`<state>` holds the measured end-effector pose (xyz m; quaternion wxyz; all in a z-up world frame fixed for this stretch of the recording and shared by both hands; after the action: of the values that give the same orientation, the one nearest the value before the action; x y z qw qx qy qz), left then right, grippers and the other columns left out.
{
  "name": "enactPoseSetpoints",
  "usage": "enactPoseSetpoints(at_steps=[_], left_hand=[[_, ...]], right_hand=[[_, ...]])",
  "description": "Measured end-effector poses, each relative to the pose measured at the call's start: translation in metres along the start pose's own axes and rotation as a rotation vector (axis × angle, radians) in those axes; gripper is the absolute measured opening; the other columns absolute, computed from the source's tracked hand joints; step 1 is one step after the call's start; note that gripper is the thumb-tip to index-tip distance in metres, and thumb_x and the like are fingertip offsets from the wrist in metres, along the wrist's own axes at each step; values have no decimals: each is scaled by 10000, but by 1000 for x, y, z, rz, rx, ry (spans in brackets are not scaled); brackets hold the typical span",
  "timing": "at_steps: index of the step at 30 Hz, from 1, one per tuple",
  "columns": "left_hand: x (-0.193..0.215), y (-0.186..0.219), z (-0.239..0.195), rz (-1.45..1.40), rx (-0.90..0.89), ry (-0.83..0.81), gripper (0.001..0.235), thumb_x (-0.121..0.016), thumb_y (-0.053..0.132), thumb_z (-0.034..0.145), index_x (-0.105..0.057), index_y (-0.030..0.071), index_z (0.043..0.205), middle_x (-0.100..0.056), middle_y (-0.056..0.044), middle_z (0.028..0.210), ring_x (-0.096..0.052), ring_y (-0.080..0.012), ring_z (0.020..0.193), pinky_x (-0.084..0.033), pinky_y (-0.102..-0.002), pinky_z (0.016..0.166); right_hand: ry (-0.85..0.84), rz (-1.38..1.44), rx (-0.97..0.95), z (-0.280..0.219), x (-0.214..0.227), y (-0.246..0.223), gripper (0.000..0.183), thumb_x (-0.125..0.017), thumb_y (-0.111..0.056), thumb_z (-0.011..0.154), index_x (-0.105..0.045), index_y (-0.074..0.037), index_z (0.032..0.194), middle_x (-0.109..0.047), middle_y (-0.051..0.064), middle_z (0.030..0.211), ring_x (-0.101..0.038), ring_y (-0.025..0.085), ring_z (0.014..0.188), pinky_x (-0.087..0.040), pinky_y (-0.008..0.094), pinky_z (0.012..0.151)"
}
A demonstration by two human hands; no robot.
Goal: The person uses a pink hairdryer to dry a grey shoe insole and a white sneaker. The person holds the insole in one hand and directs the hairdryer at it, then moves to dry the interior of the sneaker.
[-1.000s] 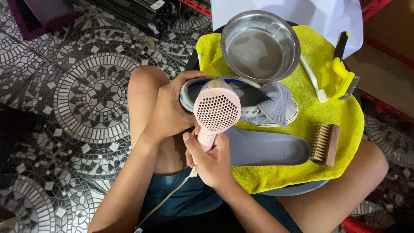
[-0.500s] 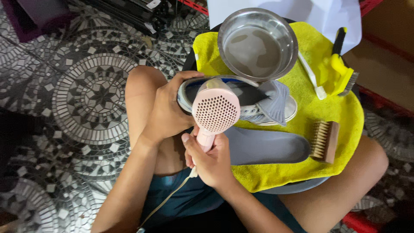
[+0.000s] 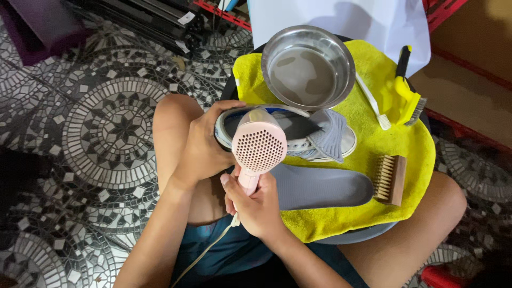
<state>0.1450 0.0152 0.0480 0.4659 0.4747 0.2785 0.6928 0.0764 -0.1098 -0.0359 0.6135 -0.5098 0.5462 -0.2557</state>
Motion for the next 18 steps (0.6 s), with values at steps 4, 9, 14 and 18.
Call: enactPoseSetpoints(at_steps=[4,9,14,18], left_hand=[[-1,-1,0,22,31,1,738,-955,260,768,-641,76,1409,-771,-102,1411,-771,-256,1317,-579,-367,1134],[0,-4,-1,-29,23,7,810,-1007,289,749,-638,55,1430,-766,-114,1413,-755,-248,1337,-567,-361,1165],[1,-3,-1,-16,16,13,788,-986,285,739,-638,72,1413,-775,-104,1403,-771,-247,1316,-584,-362,1150],[-1,-5,-2,-64,23,12,783,-994,267,745,-643,66,1416,-771,-101,1408,-754,-226,1330,-568,-348,1174]], right_hand=[[-5,10,10,-1,-2,-8,203,-722,-95,1067,-530,-104,1002,-473,33,621,-515,164,444,-450,311,443],[38,-9,7,1,3,-2,242,-760,-124,1049,-527,-99,987,-444,46,646,-516,183,414,-435,315,408],[21,9,28,1,0,-4,230,-750,-92,1052,-528,-96,989,-477,37,725,-524,173,430,-445,318,406],[31,14,5,1,4,1,226,-770,-114,1039,-549,-93,992,-475,51,669,-518,181,415,-437,318,401]])
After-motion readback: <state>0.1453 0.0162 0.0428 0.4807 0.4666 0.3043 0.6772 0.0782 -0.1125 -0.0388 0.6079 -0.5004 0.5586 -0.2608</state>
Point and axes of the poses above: each hand's wrist, its own z-axis towards the middle knuckle, its own x-axis out of the back of the hand, y = z × x, the point moved 8 cm from there along z, towards the middle knuckle
